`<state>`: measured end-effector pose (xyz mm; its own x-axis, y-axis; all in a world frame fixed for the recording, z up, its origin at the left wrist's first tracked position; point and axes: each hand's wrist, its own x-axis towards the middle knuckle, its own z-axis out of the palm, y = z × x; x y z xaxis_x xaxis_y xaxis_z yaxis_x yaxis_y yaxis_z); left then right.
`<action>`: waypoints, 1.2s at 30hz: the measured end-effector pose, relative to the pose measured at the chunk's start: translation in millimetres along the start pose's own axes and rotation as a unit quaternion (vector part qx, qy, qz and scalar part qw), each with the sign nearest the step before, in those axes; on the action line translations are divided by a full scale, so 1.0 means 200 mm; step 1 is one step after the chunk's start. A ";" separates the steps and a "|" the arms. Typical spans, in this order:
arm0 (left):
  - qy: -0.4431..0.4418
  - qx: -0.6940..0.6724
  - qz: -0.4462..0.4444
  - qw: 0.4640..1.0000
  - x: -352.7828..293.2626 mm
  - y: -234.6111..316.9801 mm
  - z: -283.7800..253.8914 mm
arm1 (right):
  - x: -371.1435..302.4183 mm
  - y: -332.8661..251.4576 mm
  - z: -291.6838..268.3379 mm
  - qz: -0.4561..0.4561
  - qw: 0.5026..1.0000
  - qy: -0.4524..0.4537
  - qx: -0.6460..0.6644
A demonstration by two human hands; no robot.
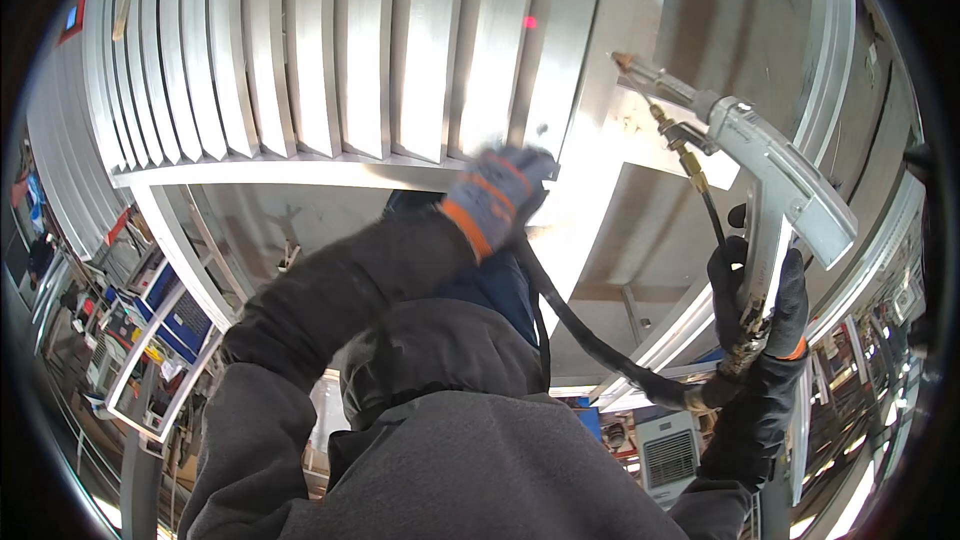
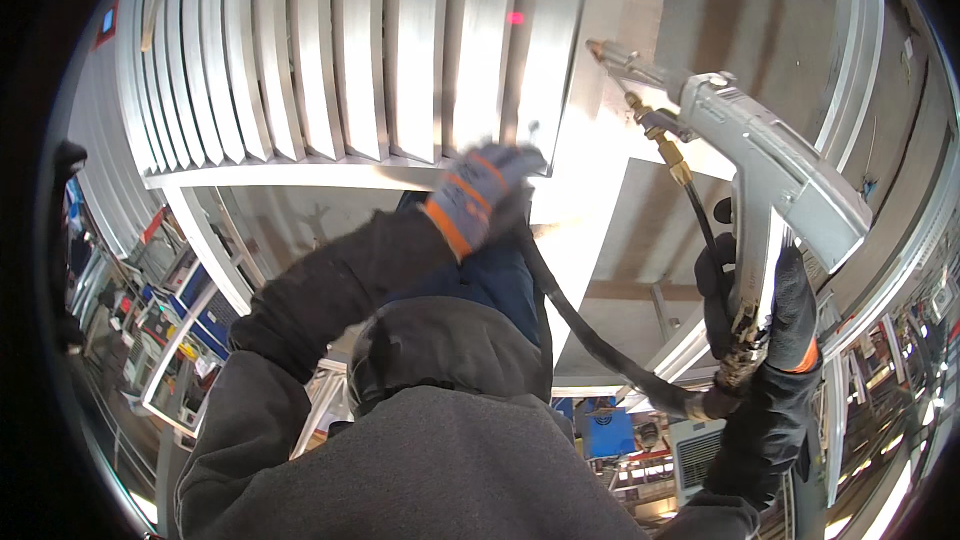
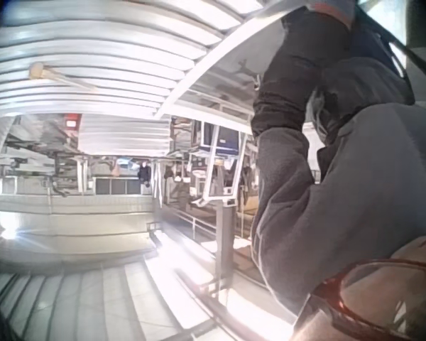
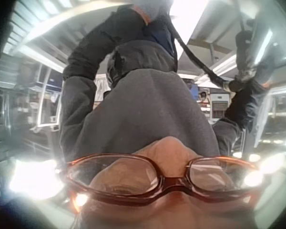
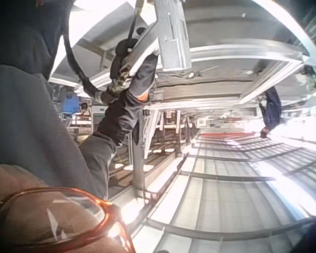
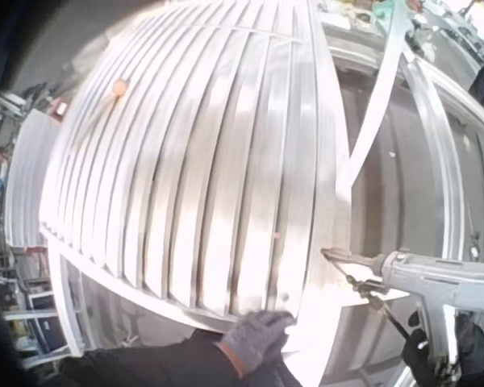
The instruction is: The person welds a metal frame using a handheld welding torch, then uses a hammer to tap the welded area. They handle metal bars and a welding torch while working on a large metal structure in a workshop.
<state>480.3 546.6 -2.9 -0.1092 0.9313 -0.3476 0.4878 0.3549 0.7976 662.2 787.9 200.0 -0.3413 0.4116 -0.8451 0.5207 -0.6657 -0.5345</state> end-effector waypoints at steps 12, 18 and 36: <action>-0.062 0.406 0.123 0.904 0.29 -0.21 -0.24 | -0.06 0.32 0.03 -0.158 0.978 0.097 0.092; -0.154 0.443 0.116 0.876 0.36 -0.15 -0.32 | -0.07 0.33 0.04 -0.129 0.981 0.064 0.127; -0.031 0.382 0.328 0.864 0.69 -0.16 -0.28 | -0.12 0.27 0.09 -0.093 0.980 0.109 0.141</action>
<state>400.9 668.7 -48.0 0.4424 0.8967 0.0112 0.8586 -0.4271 0.2835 683.3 730.6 191.4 -0.2182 0.6451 -0.7323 0.2179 -0.6992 -0.6809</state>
